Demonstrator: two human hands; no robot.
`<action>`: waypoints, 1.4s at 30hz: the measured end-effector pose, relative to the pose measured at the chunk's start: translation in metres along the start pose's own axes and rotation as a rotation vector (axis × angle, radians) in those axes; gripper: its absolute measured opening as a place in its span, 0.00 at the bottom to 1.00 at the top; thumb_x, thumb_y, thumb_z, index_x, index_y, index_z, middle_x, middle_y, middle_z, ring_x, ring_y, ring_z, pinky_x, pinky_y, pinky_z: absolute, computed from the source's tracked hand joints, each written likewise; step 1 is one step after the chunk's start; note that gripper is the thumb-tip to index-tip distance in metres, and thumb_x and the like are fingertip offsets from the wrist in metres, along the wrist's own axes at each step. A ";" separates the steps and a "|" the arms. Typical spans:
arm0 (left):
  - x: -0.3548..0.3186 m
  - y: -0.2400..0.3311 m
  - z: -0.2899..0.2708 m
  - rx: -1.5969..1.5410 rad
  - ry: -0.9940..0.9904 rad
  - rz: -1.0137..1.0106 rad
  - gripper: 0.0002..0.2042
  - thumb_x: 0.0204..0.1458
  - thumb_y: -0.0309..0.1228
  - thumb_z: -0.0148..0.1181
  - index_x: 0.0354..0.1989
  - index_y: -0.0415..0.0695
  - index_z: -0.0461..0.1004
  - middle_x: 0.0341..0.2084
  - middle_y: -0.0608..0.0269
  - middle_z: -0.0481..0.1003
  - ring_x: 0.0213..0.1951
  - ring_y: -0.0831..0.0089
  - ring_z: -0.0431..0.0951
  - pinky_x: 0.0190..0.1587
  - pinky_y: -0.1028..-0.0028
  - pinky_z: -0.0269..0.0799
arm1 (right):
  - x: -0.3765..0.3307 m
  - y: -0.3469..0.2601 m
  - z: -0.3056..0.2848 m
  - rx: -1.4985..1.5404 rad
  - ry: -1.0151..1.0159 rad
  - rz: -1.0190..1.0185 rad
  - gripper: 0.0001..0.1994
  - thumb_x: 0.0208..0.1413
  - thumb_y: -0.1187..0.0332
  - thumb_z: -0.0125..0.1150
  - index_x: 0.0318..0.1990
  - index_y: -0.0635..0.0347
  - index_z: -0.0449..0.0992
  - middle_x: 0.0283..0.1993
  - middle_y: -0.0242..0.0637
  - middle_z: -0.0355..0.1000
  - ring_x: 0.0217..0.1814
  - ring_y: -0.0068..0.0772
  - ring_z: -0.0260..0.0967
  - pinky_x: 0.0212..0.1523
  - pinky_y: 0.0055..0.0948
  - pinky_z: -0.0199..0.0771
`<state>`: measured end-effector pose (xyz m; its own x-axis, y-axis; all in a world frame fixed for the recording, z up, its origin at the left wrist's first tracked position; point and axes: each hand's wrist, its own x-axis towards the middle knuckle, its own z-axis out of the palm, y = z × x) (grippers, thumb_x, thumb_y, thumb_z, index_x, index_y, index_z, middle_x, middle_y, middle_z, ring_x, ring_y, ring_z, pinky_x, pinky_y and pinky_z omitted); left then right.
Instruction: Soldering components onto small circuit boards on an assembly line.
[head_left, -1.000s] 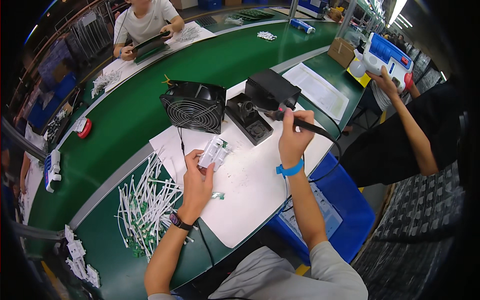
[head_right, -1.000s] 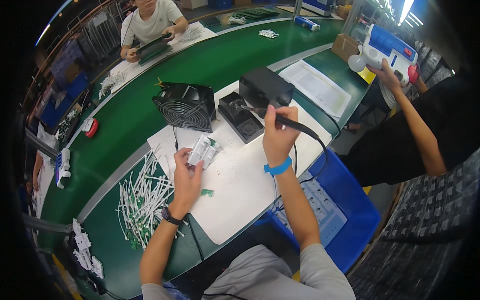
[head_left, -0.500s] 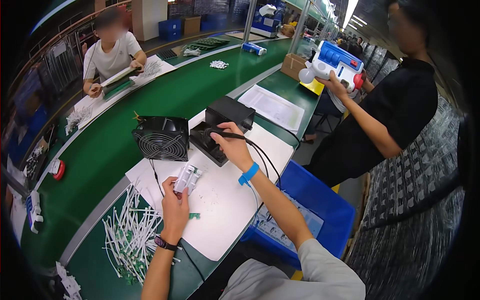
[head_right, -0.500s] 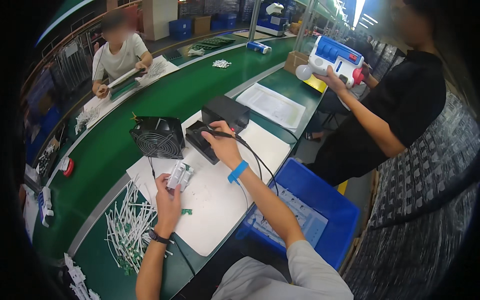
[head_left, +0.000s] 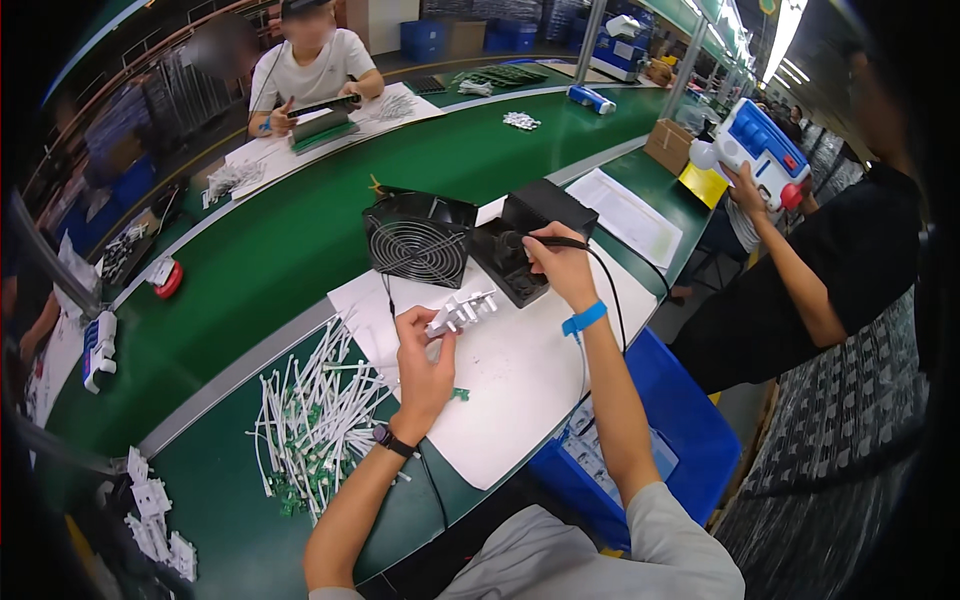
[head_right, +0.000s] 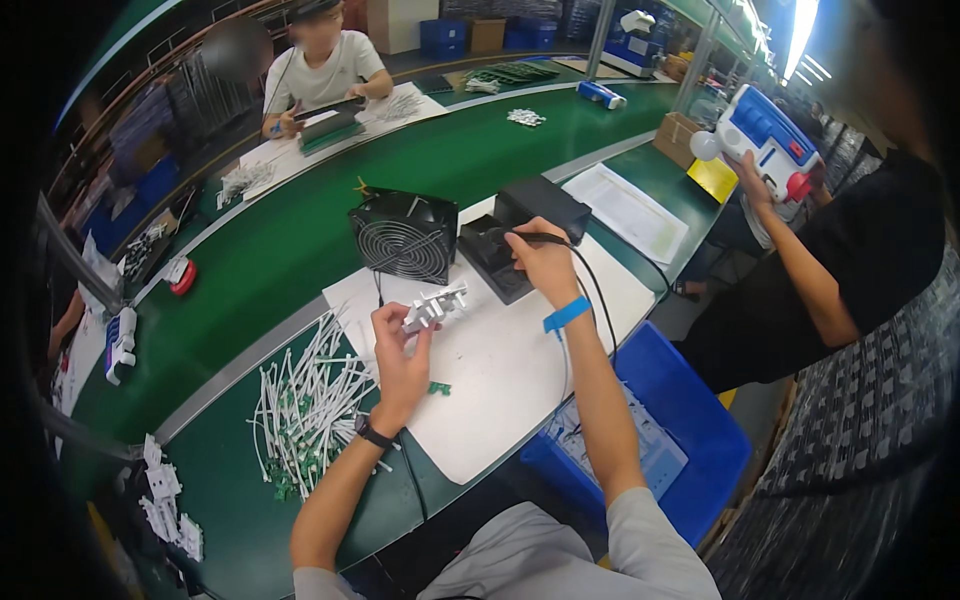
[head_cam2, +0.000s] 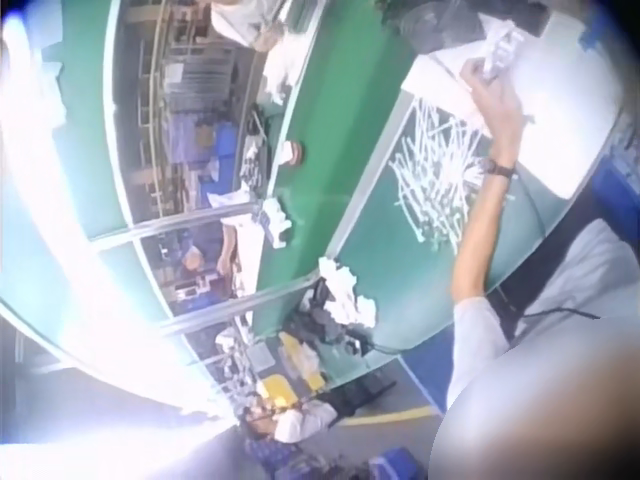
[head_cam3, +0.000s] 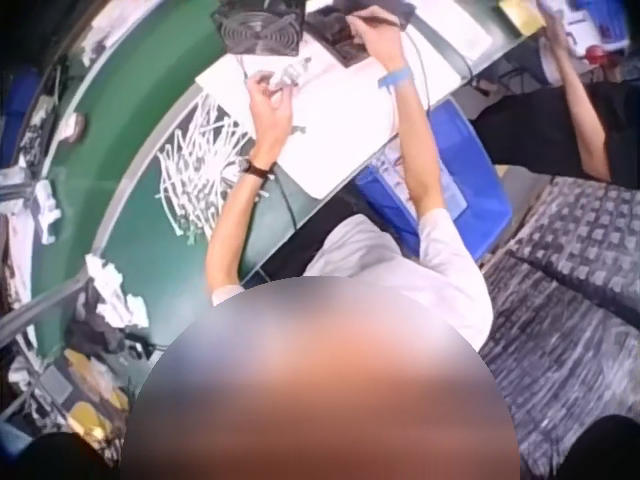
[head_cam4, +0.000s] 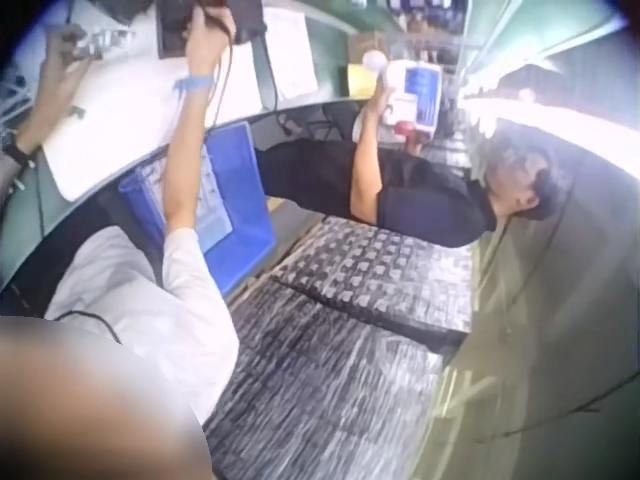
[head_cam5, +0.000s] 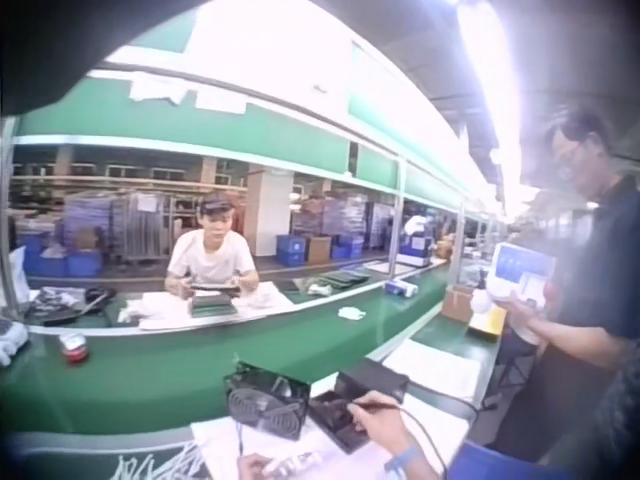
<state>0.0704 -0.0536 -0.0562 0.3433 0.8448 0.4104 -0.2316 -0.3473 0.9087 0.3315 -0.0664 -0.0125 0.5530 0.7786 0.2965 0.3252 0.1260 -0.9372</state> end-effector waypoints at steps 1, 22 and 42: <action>0.002 0.003 0.002 -0.139 -0.007 -0.007 0.16 0.59 0.16 0.56 0.53 0.36 0.60 0.45 0.47 0.75 0.44 0.64 0.82 0.49 0.70 0.76 | 0.002 0.000 -0.002 0.002 0.003 0.059 0.06 0.59 0.72 0.67 0.36 0.64 0.76 0.27 0.31 0.74 0.27 0.18 0.71 0.26 0.19 0.73; 0.023 0.089 -0.015 -0.626 -0.129 -0.505 0.19 0.63 0.22 0.56 0.58 0.34 0.57 0.49 0.42 0.76 0.49 0.55 0.83 0.55 0.65 0.80 | -0.040 0.023 0.005 -0.114 0.181 -0.017 0.10 0.60 0.70 0.66 0.42 0.67 0.74 0.27 0.35 0.74 0.27 0.21 0.71 0.28 0.21 0.69; 0.088 -0.045 -0.406 0.349 1.000 -0.378 0.53 0.46 0.43 0.74 0.74 0.34 0.45 0.59 0.40 0.69 0.58 0.56 0.72 0.59 0.66 0.69 | -0.079 0.024 0.013 -0.090 0.070 -0.070 0.05 0.64 0.72 0.60 0.39 0.63 0.75 0.25 0.27 0.70 0.26 0.15 0.63 0.27 0.19 0.60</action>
<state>-0.2589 0.2019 -0.0923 -0.5837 0.8120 0.0013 0.0544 0.0376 0.9978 0.2858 -0.1173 -0.0609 0.5775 0.7247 0.3758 0.4310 0.1203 -0.8943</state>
